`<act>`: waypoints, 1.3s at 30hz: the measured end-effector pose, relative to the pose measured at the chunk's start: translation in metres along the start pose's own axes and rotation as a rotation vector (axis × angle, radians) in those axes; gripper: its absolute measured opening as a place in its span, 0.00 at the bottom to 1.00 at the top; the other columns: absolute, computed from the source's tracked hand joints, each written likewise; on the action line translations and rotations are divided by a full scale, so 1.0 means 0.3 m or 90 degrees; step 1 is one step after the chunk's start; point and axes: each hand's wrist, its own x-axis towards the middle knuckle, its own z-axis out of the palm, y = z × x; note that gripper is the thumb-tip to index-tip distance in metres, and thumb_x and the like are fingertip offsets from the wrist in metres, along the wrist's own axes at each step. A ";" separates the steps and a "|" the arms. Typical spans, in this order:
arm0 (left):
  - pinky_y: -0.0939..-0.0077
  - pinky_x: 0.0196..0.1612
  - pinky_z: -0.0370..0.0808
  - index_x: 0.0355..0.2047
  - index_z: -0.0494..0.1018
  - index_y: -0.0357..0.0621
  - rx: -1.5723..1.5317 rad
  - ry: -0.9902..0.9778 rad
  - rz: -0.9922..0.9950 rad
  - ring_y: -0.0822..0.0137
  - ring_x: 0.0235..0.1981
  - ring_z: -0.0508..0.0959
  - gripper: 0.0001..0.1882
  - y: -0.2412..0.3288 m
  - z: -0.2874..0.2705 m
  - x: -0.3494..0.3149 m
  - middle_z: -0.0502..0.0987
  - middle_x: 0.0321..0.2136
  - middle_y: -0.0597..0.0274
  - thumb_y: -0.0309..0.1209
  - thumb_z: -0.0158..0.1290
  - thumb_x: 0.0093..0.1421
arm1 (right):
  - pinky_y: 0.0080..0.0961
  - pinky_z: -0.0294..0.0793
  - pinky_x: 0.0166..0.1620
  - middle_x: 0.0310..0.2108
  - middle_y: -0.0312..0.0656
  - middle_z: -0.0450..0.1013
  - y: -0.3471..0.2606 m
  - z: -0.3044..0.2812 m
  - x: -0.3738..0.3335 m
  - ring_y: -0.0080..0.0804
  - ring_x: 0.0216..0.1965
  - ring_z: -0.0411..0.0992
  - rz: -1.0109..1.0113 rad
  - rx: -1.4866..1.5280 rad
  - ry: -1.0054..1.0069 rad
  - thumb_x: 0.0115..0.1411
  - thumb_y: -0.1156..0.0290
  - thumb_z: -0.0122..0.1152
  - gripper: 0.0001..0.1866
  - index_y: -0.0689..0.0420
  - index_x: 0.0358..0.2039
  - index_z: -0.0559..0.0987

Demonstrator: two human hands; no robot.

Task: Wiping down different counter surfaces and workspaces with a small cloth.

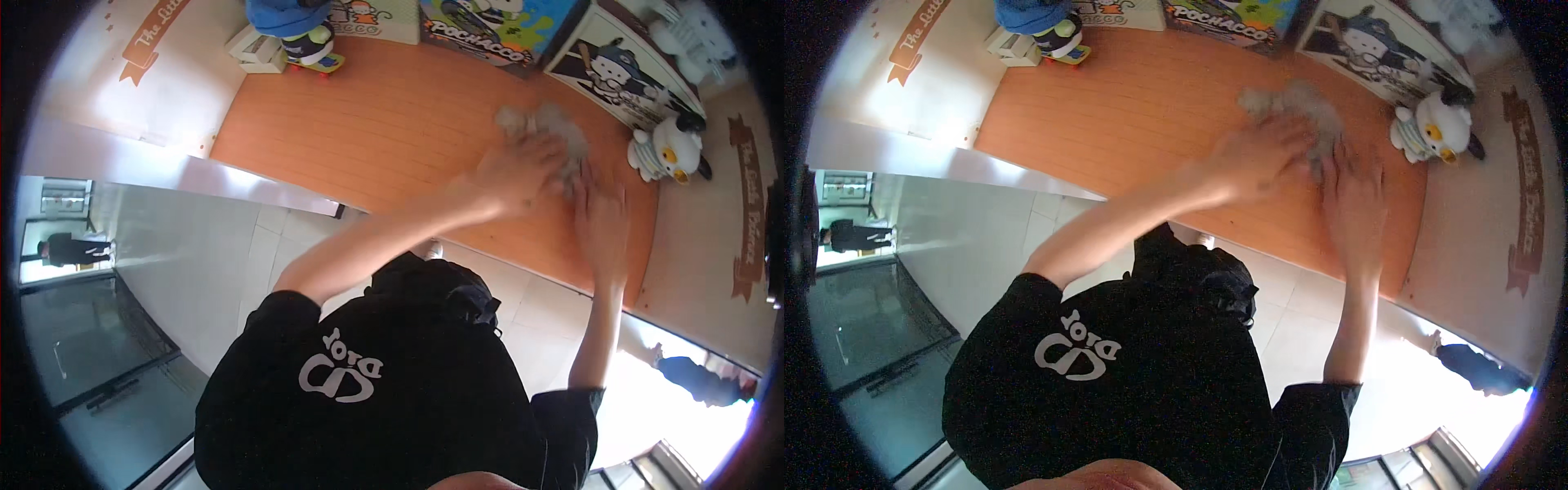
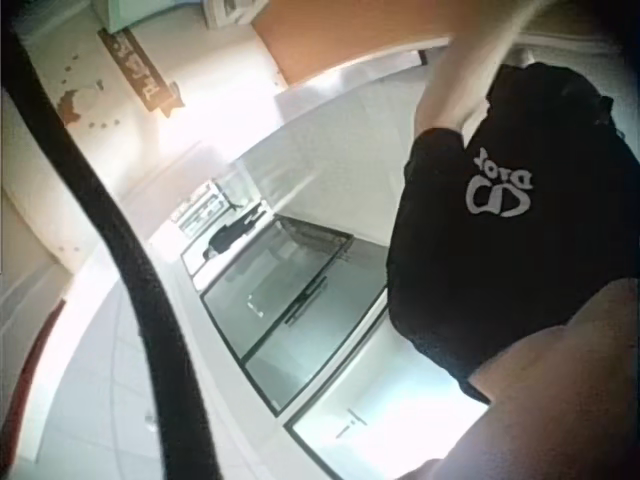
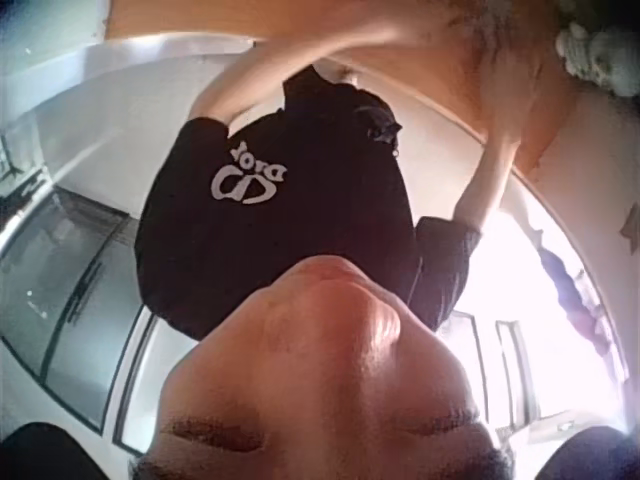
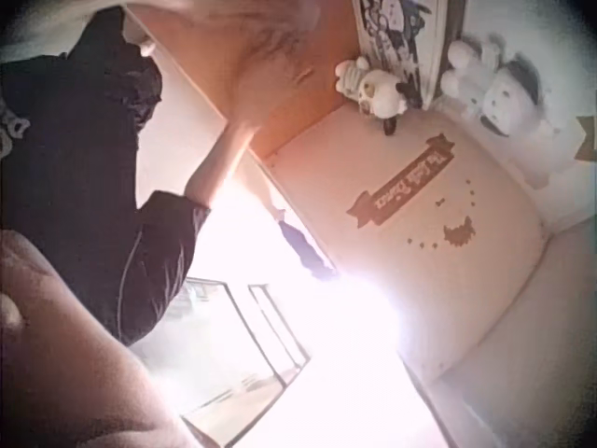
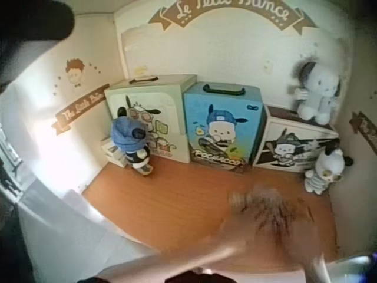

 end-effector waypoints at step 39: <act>0.75 0.26 0.68 0.42 0.87 0.39 -0.379 0.237 -0.281 0.72 0.21 0.74 0.11 -0.370 -0.180 0.124 0.82 0.22 0.66 0.31 0.57 0.74 | 0.50 0.77 0.56 0.55 0.51 0.82 0.098 0.036 0.297 0.55 0.55 0.78 0.301 0.102 0.045 0.71 0.61 0.64 0.17 0.59 0.54 0.85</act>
